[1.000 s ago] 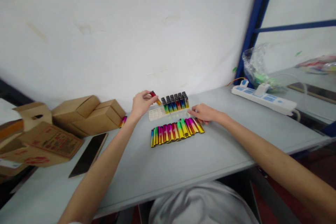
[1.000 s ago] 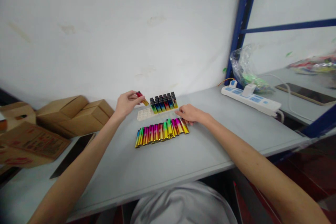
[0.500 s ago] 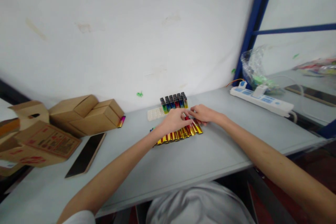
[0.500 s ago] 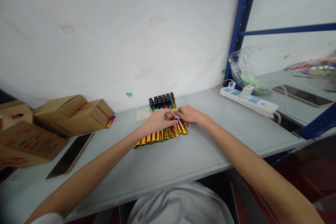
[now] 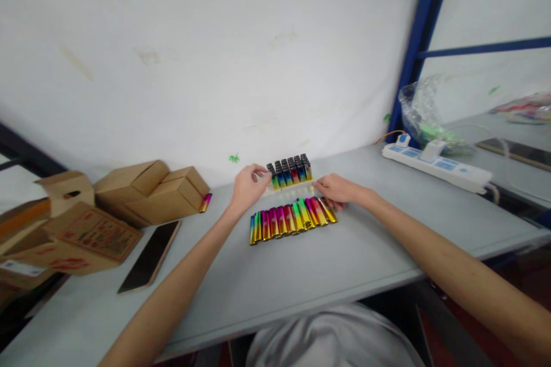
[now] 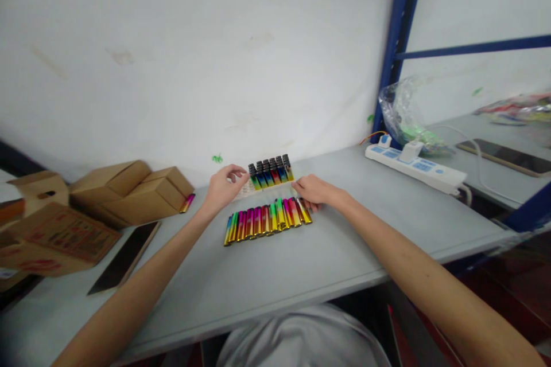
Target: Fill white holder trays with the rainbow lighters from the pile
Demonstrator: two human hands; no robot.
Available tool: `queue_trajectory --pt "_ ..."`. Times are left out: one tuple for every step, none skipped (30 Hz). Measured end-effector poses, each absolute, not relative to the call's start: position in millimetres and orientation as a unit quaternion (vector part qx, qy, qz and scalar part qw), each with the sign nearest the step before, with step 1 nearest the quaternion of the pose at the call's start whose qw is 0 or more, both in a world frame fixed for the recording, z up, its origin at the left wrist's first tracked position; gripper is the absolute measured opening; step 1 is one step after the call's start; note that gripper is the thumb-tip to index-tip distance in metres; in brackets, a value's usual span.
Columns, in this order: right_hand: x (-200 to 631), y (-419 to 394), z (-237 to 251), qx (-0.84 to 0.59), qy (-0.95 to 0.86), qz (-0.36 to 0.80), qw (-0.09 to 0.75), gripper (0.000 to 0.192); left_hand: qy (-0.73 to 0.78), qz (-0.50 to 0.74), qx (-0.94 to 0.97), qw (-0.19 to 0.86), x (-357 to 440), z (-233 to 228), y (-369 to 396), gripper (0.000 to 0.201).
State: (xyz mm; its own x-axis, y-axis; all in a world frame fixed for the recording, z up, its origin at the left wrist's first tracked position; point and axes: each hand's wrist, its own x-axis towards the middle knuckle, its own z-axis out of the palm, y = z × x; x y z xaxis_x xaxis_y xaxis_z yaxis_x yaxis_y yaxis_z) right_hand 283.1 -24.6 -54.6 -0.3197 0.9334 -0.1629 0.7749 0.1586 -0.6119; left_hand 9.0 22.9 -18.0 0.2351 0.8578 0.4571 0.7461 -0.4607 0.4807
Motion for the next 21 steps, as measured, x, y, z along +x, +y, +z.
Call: queue_trajectory --pt "283 -25 -54 -0.570 -0.750 0.311 0.127 0.058 0.514 0.347 0.780 0.085 1 -20 31 0.037" --pt "283 -26 -53 -0.570 -0.750 0.311 0.126 0.058 0.516 0.334 0.782 0.104 -6 -23 40 0.048" --pt "283 -27 -52 -0.570 -0.750 0.311 0.126 0.057 0.516 0.317 0.785 0.129 -12 -27 49 0.061" --pt "283 -27 -52 -0.570 -0.750 0.311 0.127 0.056 0.512 0.301 0.790 0.156 -16 -32 57 0.075" --pt "283 -27 -52 -0.568 -0.750 0.313 0.129 0.055 0.507 0.289 0.792 0.179 -19 -36 65 0.086" --pt "283 -27 -53 -0.566 -0.751 0.314 0.131 0.054 0.502 0.282 0.793 0.200 -20 -41 72 0.095" --pt "284 -27 -54 -0.564 -0.751 0.316 0.133 0.053 0.496 0.279 0.792 0.220 -21 -45 79 0.102" --pt "285 -27 -55 -0.562 -0.752 0.318 0.136 0.052 0.490 0.278 0.790 0.240 -20 -48 84 0.108" --pt "285 -26 -56 -0.558 -0.753 0.319 0.138 0.052 0.484 0.276 0.788 0.261 -19 -51 88 0.112" --pt "286 -26 -57 -0.555 -0.755 0.320 0.140 0.052 0.476 0.273 0.787 0.282 -17 -54 91 0.116" --pt "286 -25 -58 -0.554 -0.755 0.321 0.142 0.052 0.468 0.269 0.786 0.302 -15 -55 94 0.118" --pt "287 -25 -59 -0.552 -0.755 0.322 0.144 0.051 0.459 0.267 0.785 0.320 -12 -56 95 0.119" --pt "287 -25 -59 -0.552 -0.755 0.323 0.145 0.050 0.448 0.268 0.784 0.335 -9 -56 96 0.119" --pt "287 -25 -59 -0.552 -0.755 0.323 0.145 0.050 0.436 0.273 0.783 0.349 -6 -56 96 0.116" --pt "287 -26 -59 -0.552 -0.754 0.324 0.145 0.049 0.423 0.280 0.781 0.364 -4 -56 95 0.110" --pt "287 -26 -59 -0.552 -0.754 0.324 0.145 0.048 0.408 0.287 0.780 0.378 -1 -55 94 0.101" --pt "287 -26 -58 -0.552 -0.754 0.325 0.145 0.048 0.395 0.292 0.778 0.393 0 -53 92 0.091" --pt "286 -27 -57 -0.552 -0.754 0.325 0.145 0.048 0.386 0.294 0.776 0.403 1 -52 91 0.081" --pt "286 -27 -57 -0.553 -0.753 0.325 0.144 0.048 0.382 0.294 0.775 0.409 2 -51 89 0.074" --pt "285 -27 -56 -0.554 -0.753 0.325 0.143 0.049 0.383 0.293 0.774 0.410 1 -49 88 0.069" --pt "285 -27 -55 -0.555 -0.753 0.324 0.141 0.050 0.389 0.292 0.774 0.407 0 -48 87 0.067"
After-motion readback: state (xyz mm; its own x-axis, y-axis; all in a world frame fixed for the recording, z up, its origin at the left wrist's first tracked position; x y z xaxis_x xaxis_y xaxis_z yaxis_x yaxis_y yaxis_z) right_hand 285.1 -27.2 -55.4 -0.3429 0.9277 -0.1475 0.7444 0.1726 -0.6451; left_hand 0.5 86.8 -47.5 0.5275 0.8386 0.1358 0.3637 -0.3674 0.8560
